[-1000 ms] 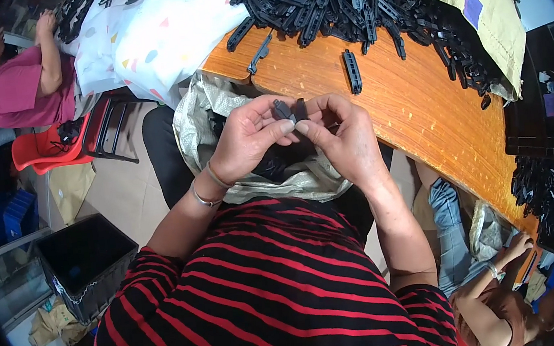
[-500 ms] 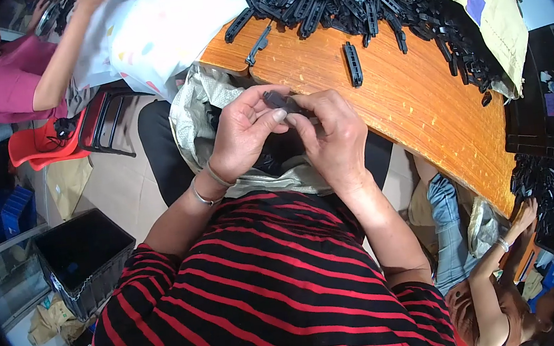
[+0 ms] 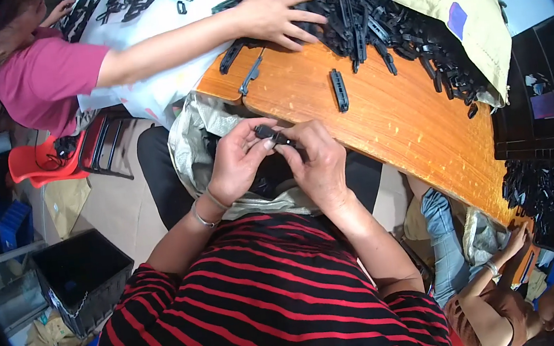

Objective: Assembling two small black plastic components by snapping them together manually.

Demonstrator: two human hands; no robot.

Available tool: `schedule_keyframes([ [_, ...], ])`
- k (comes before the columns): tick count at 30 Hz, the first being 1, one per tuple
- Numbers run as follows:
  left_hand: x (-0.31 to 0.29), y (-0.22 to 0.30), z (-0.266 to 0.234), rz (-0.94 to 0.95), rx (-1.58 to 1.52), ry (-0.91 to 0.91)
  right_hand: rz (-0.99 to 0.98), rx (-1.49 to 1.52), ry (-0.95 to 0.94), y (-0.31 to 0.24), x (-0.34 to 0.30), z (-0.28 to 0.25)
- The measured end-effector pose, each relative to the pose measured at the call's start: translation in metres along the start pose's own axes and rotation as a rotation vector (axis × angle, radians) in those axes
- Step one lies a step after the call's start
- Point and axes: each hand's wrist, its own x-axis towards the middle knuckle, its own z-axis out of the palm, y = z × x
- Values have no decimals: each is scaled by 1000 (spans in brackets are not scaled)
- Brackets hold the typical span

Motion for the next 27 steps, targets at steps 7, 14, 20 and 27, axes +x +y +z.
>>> schedule_keyframes([
  [7,-4,2,10,52,-90,2,-51,-97,19,2,1,0],
  [14,-6,13,13,213,283,104,-55,-19,32,-1,4,5],
  [20,-7,24,3,375,571,25,152,203,33,7,-5,12],
  [27,-14,15,-3,274,402,-32,254,226,-81,11,-9,18],
])
